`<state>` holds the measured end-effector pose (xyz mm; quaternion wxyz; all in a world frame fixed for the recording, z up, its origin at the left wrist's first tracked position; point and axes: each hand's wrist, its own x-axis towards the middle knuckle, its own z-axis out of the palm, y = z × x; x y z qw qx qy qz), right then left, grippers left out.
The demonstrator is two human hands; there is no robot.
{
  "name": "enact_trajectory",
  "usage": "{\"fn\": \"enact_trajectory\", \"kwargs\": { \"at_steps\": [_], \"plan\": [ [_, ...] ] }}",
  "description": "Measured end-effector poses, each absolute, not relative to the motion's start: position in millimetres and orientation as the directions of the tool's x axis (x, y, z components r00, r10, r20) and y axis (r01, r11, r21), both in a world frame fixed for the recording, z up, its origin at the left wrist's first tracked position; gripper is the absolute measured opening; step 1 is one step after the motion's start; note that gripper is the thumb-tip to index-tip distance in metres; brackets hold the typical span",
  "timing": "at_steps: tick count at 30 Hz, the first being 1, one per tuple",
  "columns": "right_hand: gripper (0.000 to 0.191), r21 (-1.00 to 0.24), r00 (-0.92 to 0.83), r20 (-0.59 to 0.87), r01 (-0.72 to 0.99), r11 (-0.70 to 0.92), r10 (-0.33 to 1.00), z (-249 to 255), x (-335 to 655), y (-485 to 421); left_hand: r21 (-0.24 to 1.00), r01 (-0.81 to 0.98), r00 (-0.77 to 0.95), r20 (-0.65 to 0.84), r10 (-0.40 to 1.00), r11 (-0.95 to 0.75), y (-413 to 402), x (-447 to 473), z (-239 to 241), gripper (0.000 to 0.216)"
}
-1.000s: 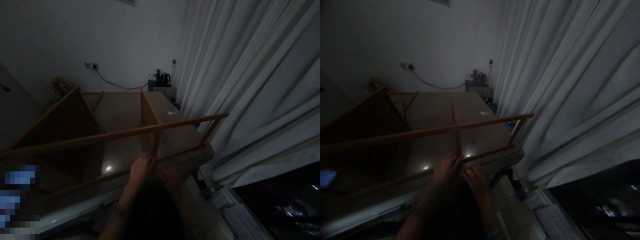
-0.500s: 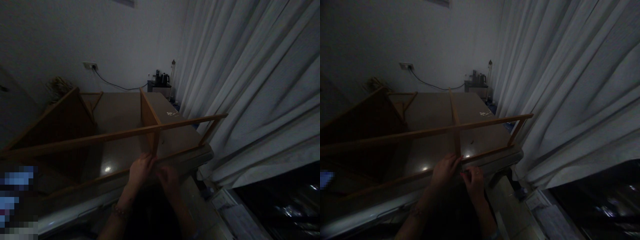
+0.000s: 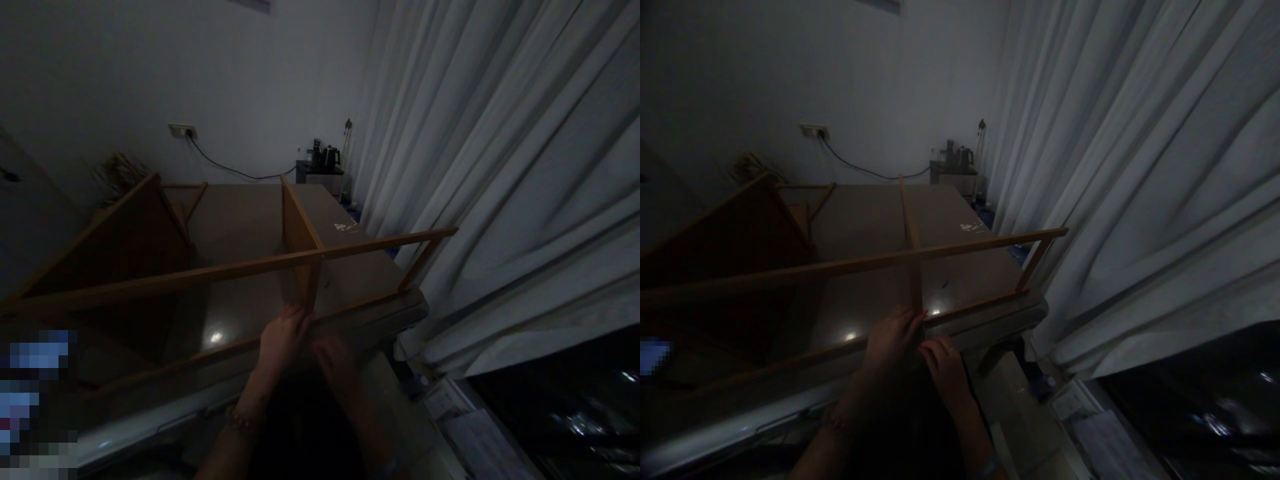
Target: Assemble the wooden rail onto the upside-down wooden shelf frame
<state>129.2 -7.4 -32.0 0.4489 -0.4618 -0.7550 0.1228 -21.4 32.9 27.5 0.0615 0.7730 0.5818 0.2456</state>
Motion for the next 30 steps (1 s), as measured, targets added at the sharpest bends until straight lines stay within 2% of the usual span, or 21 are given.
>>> {"fn": "enact_trajectory", "kwargs": {
  "at_steps": [3,8,12,20,30],
  "plan": [
    [0.019,-0.584,-0.201,0.565,0.588,0.56,0.8,-32.1,132.9,-8.4,0.378,0.875,0.189,0.31,0.932,-0.303,32.7,-21.1,26.6,0.029],
    [0.032,-0.522,-0.333,0.519,0.606,0.601,0.787,-29.0,141.5,-9.8,0.377,0.87,0.199,0.32,0.926,-0.317,31.4,-20.6,28.5,0.031],
    [0.032,-0.497,-0.371,0.5,0.617,0.61,0.782,-29.4,146.0,-7.1,0.38,0.87,0.193,0.323,0.926,-0.314,30.8,-20.3,30.1,0.031],
    [0.011,-0.526,-0.305,0.552,0.595,0.607,0.776,-31.1,133.1,1.6,0.382,0.871,0.191,0.318,0.929,-0.31,32.7,-20.7,26.7,0.029],
    [0.026,-0.686,-0.075,0.546,0.531,0.497,0.834,-23.0,115.5,-9.6,0.387,0.871,0.191,0.298,0.935,-0.301,31.8,-20.9,28.2,0.031]
  ]
}}
